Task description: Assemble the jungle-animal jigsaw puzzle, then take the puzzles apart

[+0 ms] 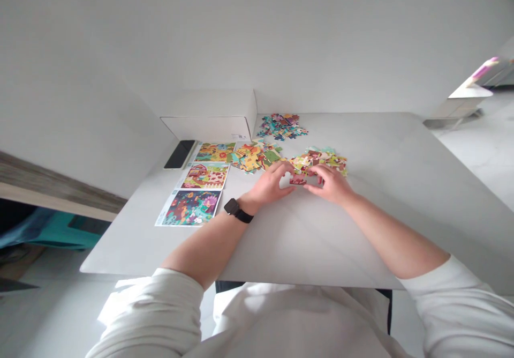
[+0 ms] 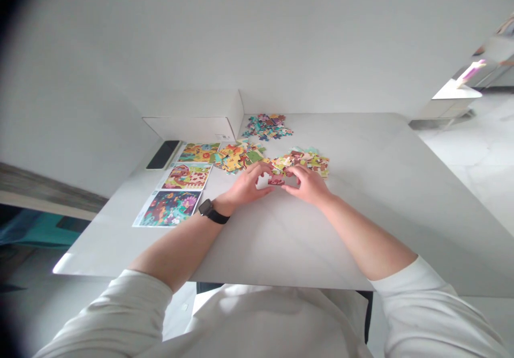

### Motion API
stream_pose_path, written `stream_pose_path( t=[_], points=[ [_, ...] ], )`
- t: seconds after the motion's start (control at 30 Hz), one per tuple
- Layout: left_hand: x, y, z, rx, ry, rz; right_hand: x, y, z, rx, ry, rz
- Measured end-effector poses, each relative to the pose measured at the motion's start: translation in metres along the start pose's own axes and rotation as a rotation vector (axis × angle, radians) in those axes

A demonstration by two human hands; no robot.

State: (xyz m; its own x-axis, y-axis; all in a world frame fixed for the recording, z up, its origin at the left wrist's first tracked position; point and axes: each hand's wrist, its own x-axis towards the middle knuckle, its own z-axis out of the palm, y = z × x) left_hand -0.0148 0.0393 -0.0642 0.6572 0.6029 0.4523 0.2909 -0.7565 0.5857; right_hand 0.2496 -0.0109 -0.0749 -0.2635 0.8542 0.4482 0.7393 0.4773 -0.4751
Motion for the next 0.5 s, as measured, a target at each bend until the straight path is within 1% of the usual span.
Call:
stream_pose_path(
  t=[0.1, 0.17, 0.23, 0.3, 0.4, 0.5],
  points=[
    [-0.001, 0.006, -0.003, 0.037, -0.034, -0.037, 0.000, -0.004, -0.002, 0.023, -0.029, 0.012],
    [-0.001, 0.012, -0.009, 0.050, -0.055, -0.048, 0.000, -0.008, -0.004, 0.044, -0.056, 0.005],
    [-0.001, 0.021, -0.018, 0.068, -0.101, -0.044, 0.000, -0.011, -0.006, 0.060, -0.095, -0.023],
    [-0.001, 0.030, -0.031, 0.084, -0.181, -0.027, 0.000, -0.013, -0.009, 0.066, -0.128, -0.050],
    [-0.006, 0.041, -0.050, 0.094, -0.281, -0.020, 0.002, -0.010, -0.013, 0.058, -0.101, -0.041],
    [-0.019, 0.043, -0.060, 0.071, -0.386, -0.038, 0.005, -0.003, -0.015, 0.029, -0.035, -0.011]
  ],
)
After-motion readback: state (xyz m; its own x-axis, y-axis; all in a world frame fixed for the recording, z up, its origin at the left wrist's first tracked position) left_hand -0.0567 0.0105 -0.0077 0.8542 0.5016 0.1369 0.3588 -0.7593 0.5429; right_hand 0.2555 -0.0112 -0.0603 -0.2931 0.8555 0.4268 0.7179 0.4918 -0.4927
